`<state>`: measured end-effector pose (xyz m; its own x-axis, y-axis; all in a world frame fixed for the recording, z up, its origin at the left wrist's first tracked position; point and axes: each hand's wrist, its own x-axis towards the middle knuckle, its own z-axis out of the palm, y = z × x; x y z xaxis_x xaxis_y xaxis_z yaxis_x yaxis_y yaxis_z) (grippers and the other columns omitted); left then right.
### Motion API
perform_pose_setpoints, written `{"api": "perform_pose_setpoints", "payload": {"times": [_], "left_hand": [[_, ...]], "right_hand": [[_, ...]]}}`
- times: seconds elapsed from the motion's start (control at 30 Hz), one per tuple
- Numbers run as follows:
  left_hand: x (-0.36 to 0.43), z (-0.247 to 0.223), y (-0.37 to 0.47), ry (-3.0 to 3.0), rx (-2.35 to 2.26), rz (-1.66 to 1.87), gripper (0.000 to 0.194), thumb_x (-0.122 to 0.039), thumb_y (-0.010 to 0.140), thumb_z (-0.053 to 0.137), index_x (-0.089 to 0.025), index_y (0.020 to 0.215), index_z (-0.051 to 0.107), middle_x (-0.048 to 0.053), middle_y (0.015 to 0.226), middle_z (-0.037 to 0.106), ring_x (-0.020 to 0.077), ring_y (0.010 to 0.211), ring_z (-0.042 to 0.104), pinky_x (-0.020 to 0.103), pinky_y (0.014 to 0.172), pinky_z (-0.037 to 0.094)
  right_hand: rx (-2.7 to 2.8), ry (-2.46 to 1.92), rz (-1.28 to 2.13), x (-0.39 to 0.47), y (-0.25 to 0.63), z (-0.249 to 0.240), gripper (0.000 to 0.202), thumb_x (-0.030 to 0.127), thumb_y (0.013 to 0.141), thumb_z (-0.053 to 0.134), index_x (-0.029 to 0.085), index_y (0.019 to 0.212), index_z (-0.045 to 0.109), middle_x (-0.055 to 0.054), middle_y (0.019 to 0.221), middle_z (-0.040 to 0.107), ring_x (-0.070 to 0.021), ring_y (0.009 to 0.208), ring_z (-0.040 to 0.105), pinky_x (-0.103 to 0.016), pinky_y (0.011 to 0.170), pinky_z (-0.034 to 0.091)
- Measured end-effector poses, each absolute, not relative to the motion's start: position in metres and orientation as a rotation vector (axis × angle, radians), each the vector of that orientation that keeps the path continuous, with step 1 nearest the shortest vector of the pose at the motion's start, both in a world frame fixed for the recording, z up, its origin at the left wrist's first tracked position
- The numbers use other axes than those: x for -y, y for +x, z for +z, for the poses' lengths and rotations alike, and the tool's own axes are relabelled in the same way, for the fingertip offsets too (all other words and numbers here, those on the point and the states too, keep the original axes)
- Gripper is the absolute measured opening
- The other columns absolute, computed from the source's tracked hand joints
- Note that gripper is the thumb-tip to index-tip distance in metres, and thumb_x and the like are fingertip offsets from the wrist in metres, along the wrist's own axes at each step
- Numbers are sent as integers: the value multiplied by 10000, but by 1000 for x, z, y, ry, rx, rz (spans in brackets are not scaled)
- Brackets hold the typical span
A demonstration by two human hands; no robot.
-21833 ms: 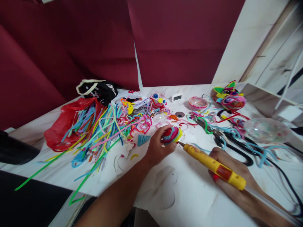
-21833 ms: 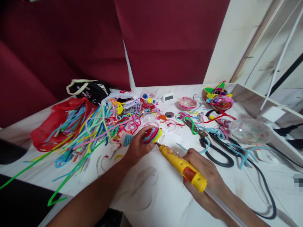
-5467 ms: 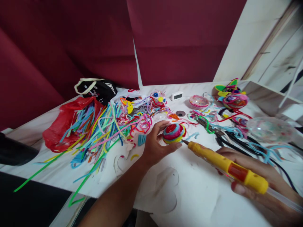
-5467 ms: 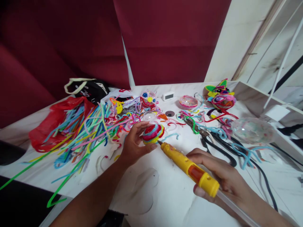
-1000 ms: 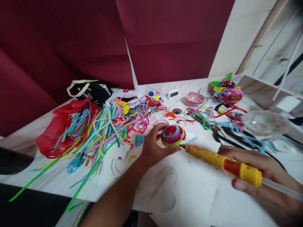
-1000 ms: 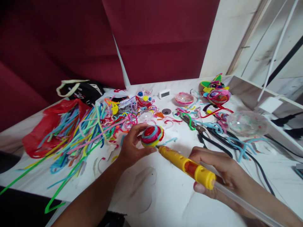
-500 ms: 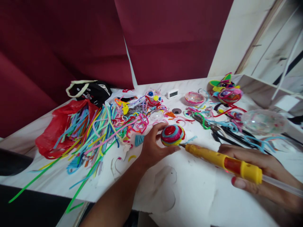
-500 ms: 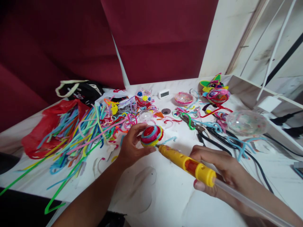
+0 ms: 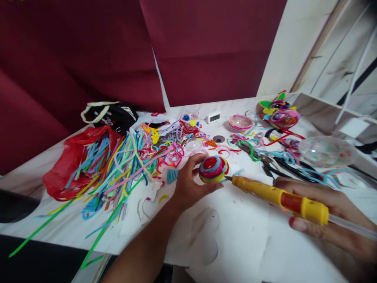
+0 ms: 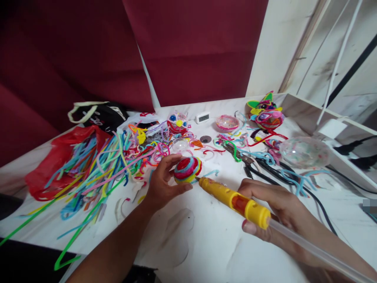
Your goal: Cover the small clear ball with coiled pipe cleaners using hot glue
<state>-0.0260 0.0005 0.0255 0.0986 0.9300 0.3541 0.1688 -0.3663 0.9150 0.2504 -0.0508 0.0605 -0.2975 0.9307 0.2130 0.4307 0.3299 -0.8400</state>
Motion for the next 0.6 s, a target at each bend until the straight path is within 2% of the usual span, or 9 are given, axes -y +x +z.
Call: {"api": "perform_pose_setpoints", "payload": {"times": [0.3,0.43,0.6], "left_hand": [[-1,23,-27,1641,-1085,1348,725,-358,563,898,-246,1184,542,106,1262,606,277,1149,614,388,926,548],[-1,23,-27,1628,-1076,1356,725,-362,556,900,-243,1176,544,105,1253,607,277,1149,613,394,932,543],[-1,22,-27,1642,-1058,1354,706,-338,567,897,-245,1174,546,98,1256,599,269,1154,607,396,950,531]], "right_hand": [[1845,-1236,817,51,254,59,266,548,702,718,338,866,720,-19,846,676,-290,785,640,-353,570,523],[1911,-1169,819,48,257,57,264,513,707,723,346,911,714,-9,932,703,-269,744,652,-341,540,522],[1865,-1213,851,51,251,60,273,575,709,703,344,853,704,6,918,702,-244,717,639,-324,528,485]]}}
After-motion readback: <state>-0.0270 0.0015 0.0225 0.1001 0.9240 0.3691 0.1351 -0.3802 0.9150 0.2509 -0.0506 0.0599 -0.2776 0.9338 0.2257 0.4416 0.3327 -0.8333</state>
